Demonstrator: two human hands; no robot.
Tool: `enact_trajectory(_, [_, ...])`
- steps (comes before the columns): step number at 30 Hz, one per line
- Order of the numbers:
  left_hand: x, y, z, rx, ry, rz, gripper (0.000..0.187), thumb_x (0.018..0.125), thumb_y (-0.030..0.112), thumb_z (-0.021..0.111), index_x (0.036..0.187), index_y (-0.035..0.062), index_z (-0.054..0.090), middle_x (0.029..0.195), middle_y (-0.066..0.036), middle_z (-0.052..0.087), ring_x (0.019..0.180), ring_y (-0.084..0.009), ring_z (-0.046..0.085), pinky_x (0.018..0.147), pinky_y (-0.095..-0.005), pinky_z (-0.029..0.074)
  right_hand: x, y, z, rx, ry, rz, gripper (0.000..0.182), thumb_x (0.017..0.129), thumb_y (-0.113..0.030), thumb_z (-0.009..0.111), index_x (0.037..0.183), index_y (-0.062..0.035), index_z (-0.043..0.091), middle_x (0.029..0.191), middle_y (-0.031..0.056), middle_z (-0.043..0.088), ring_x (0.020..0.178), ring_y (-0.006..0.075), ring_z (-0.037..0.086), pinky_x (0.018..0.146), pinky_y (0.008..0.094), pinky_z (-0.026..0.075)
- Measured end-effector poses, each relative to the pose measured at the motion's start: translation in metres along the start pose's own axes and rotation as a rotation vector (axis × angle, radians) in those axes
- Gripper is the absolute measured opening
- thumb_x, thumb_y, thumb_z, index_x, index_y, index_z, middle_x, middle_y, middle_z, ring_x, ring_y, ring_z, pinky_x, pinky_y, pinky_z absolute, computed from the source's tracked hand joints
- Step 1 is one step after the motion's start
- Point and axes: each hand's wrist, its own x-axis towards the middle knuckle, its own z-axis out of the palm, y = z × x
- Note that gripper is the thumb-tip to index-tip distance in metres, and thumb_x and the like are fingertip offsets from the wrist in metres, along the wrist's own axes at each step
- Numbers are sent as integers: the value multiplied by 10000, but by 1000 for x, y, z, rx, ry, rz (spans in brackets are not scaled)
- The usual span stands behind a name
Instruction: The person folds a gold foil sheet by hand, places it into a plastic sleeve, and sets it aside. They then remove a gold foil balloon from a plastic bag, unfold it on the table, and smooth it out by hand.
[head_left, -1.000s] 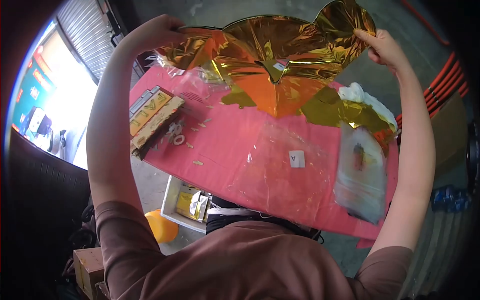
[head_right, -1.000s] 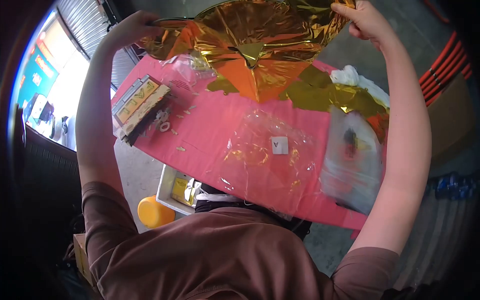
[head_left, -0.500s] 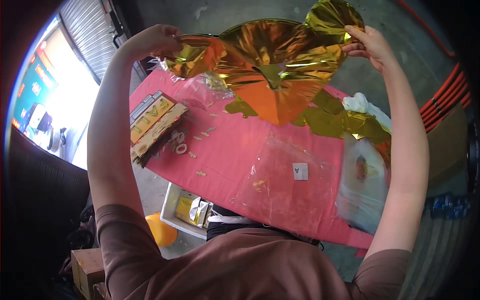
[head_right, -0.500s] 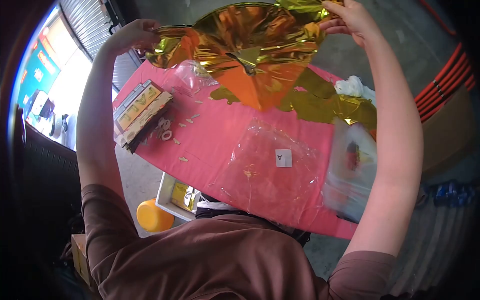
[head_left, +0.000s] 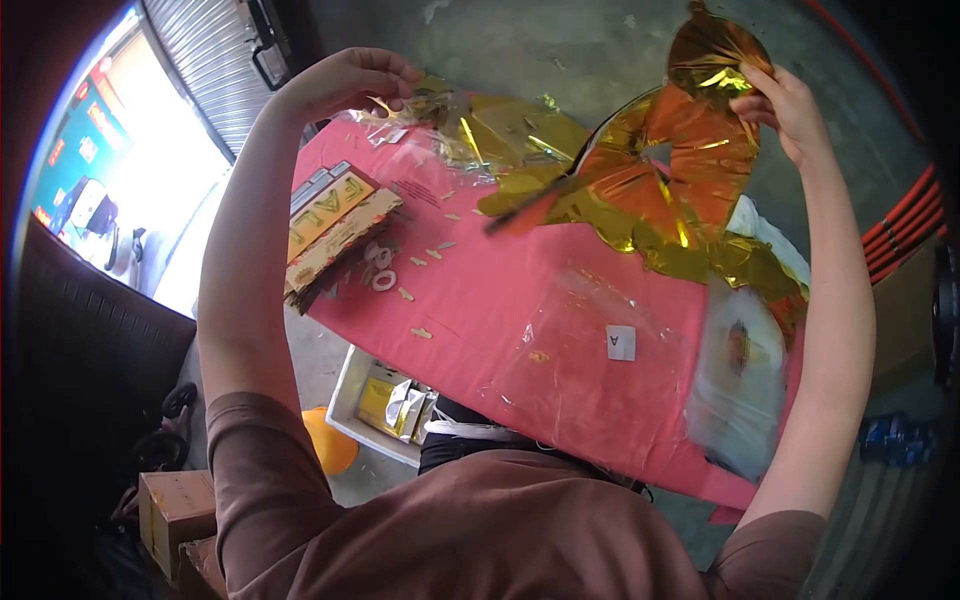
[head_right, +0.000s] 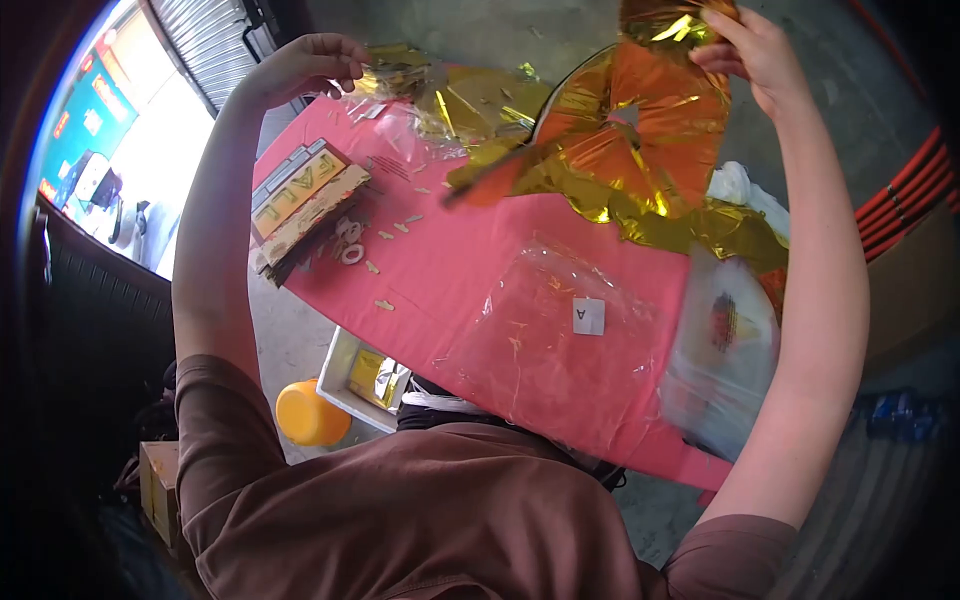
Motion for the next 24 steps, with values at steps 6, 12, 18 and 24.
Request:
enact_trajectory(6, [30, -2, 76, 460, 157, 56, 511, 827, 330, 652, 1208, 7, 543, 1046, -99, 641, 929, -170, 622, 829, -286, 498, 15, -7, 2, -130, -38, -208, 339, 906, -279, 578, 1161, -55, 576, 818, 41, 663, 658, 88, 649, 597, 205, 522])
enact_trajectory(12, [75, -39, 199, 717, 586, 309, 742, 732, 466, 693, 1295, 43, 460, 1190, -174, 567, 1118, -300, 545, 937, -374, 441, 6, -18, -15, -155, -51, -269, 288, 911, -284, 573, 1112, -79, 601, 780, 26, 663, 648, 69, 646, 598, 190, 515])
enact_trajectory(18, [88, -48, 171, 760, 528, 19, 390, 735, 289, 647, 1085, 122, 608, 947, -133, 653, 903, -295, 628, 782, -394, 505, 2, -20, -27, -152, -64, -205, 272, 913, -300, 571, 1082, -89, 598, 782, 32, 669, 664, 69, 649, 605, 185, 513])
enact_trajectory(24, [89, -36, 77, 1031, 621, -78, 227, 764, 272, 588, 952, 193, 686, 907, -75, 669, 876, -277, 643, 734, -401, 519, 44, 31, -11, 17, 4, -157, 261, 912, -239, 575, 1104, -62, 577, 934, 64, 663, 820, 142, 668, 705, 222, 542])
